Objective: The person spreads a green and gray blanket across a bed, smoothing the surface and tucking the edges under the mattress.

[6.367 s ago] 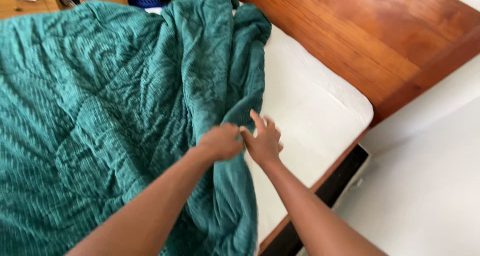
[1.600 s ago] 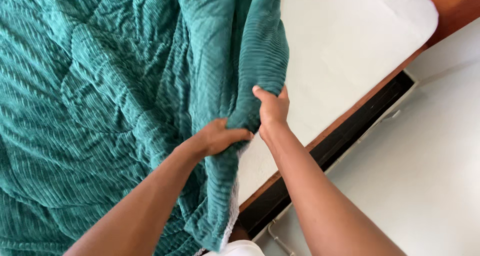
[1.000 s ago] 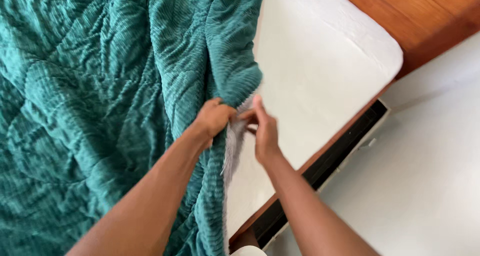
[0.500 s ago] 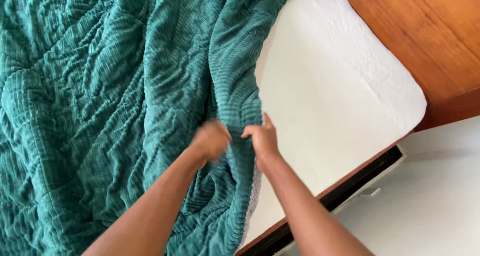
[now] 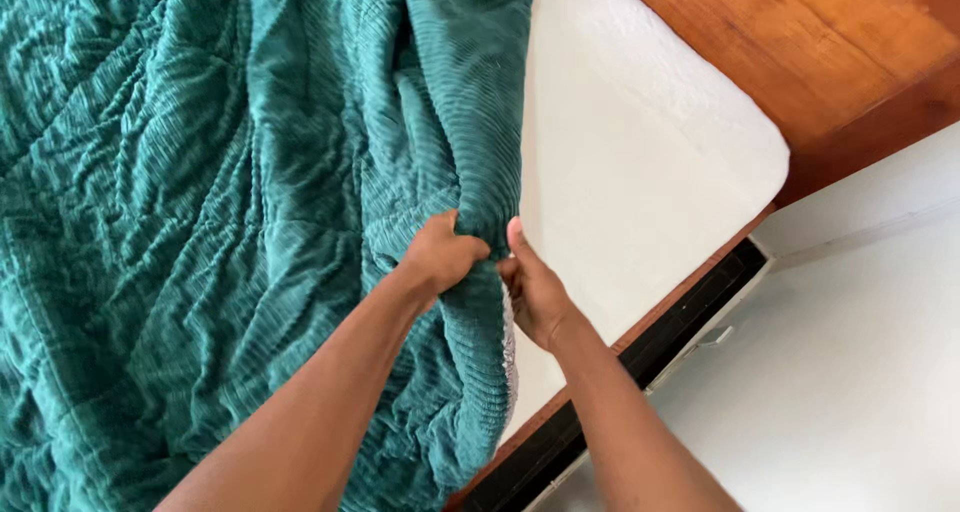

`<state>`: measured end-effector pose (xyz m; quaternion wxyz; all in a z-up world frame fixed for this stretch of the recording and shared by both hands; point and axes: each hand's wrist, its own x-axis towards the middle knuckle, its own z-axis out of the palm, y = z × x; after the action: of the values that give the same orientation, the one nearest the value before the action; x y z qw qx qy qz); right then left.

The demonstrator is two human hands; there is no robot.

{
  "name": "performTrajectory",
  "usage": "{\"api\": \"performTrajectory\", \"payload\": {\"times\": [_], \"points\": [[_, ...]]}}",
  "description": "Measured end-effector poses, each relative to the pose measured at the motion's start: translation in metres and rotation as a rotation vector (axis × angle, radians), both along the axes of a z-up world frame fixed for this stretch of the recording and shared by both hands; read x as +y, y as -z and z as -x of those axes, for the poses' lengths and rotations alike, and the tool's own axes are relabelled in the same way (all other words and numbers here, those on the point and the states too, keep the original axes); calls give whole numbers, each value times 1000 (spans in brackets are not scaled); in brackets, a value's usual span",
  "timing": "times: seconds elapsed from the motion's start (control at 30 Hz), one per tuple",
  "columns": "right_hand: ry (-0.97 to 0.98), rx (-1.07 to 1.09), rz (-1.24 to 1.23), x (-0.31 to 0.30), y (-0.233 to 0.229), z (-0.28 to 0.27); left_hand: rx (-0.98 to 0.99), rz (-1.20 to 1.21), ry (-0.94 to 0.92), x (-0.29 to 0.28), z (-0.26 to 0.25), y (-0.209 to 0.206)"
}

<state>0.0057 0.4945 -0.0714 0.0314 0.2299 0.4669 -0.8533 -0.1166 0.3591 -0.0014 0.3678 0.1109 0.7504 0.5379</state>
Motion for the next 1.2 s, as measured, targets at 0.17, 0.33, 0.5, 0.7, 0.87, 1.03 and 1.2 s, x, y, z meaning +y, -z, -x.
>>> {"api": "performTrajectory", "payload": {"times": [0.17,0.33,0.5,0.7,0.87,1.03,1.2], "points": [[569,-260,10,-9,-18,-15,-71,-52,96,-26,-33,0],[301,-201,76,-24,-49,0,-217,-7,364,-38,-62,9],[644,-120,-261,-31,-70,8,-23,70,439,-44,-67,19],[715,18,-388,-7,-117,9,620,-120,-209,5,-76,24],[520,132,-380,50,-119,-1,694,-209,-178,95,-39,-10],[84,210,-297,128,-107,-5,-280,-189,-345,176,-8,-20],[-18,45,-253,215,-86,8,-358,-171,-390,214,-3,7]]}}
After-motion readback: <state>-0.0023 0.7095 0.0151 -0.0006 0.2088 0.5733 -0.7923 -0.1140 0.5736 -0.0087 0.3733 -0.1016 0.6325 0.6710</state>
